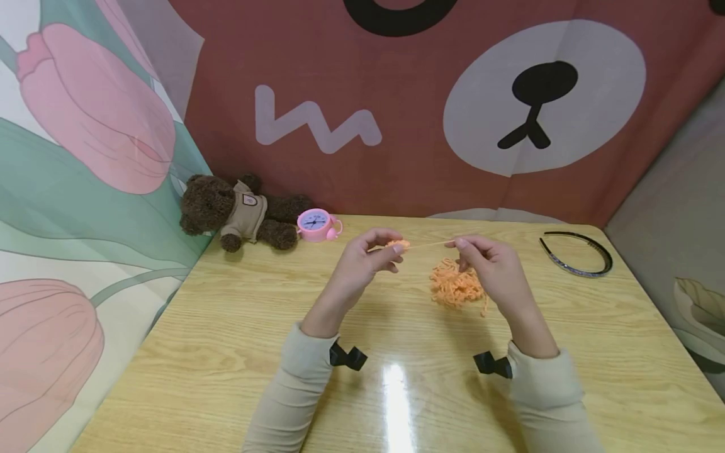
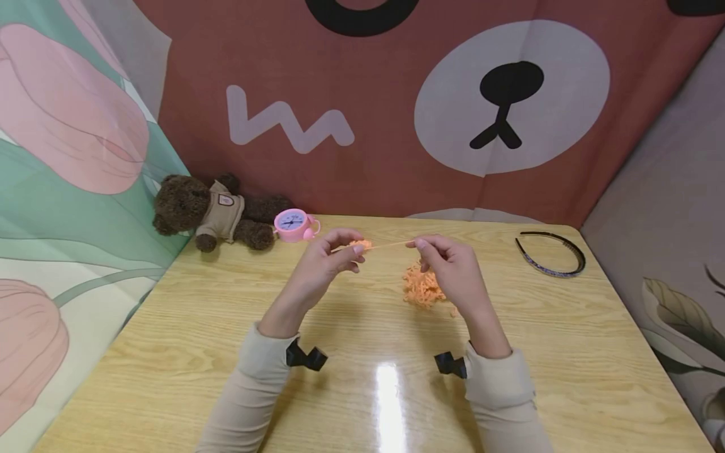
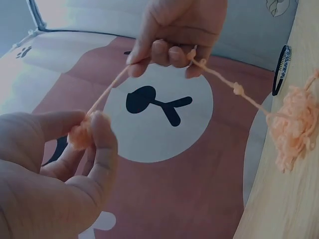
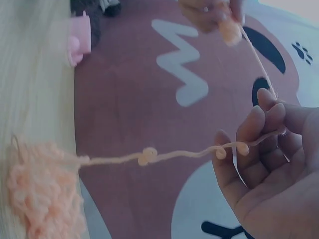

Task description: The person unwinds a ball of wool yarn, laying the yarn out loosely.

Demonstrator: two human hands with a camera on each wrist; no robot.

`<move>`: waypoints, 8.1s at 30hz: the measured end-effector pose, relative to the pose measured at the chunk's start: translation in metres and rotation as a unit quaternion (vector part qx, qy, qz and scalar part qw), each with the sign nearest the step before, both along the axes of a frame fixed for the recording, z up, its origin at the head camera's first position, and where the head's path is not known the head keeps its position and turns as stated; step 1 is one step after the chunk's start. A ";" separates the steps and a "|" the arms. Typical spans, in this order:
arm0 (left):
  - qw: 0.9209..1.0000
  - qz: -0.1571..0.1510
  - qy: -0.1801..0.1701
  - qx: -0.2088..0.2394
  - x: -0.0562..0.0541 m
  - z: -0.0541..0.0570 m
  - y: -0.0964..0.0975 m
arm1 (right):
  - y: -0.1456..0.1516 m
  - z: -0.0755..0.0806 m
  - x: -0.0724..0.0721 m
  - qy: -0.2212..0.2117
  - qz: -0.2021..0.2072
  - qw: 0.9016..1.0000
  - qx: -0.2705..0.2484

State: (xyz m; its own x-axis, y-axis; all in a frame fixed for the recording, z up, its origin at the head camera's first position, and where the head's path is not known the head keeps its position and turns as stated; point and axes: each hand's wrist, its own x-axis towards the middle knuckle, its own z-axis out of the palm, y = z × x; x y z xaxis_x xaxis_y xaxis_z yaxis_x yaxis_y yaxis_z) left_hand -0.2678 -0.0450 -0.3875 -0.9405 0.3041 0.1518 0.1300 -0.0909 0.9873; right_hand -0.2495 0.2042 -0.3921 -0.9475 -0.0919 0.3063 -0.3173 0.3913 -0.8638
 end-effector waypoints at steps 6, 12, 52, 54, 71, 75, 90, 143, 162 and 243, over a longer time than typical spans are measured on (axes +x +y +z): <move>0.998 0.044 -0.002 0.045 -0.004 0.001 -0.004 | 0.017 0.005 -0.002 0.002 -0.057 0.997 -0.054; 0.993 0.068 -0.016 0.096 -0.007 0.003 -0.008 | 0.041 0.007 -0.003 0.011 -0.093 0.975 -0.202; 0.966 0.137 -0.008 0.217 -0.016 0.011 -0.032 | 0.154 -0.011 0.003 -0.053 -0.294 0.821 -0.486; 0.969 0.130 -0.007 0.211 -0.015 0.011 -0.032 | 0.154 -0.012 0.003 -0.060 -0.293 0.828 -0.474; 0.997 0.026 -0.003 0.075 -0.001 0.005 -0.005 | 0.026 -0.014 -0.016 -0.027 -0.047 0.996 0.068; 1.000 -0.019 0.003 0.013 0.003 0.005 -0.001 | -0.017 -0.015 -0.009 -0.009 0.079 0.994 0.078; 0.999 0.018 0.021 -0.019 0.000 0.005 -0.008 | -0.012 -0.006 -0.004 0.037 -0.024 0.999 -0.023; 0.991 0.134 -0.004 0.000 -0.015 0.008 -0.037 | 0.166 -0.020 0.007 -0.009 -0.347 0.788 -0.508; 0.999 0.042 -0.018 0.014 -0.005 0.007 -0.015 | 0.152 -0.032 -0.006 -0.163 -0.234 0.948 -0.143; 0.989 0.121 -0.018 0.083 -0.016 0.004 -0.028 | 0.120 -0.001 -0.001 0.010 -0.188 0.847 -0.497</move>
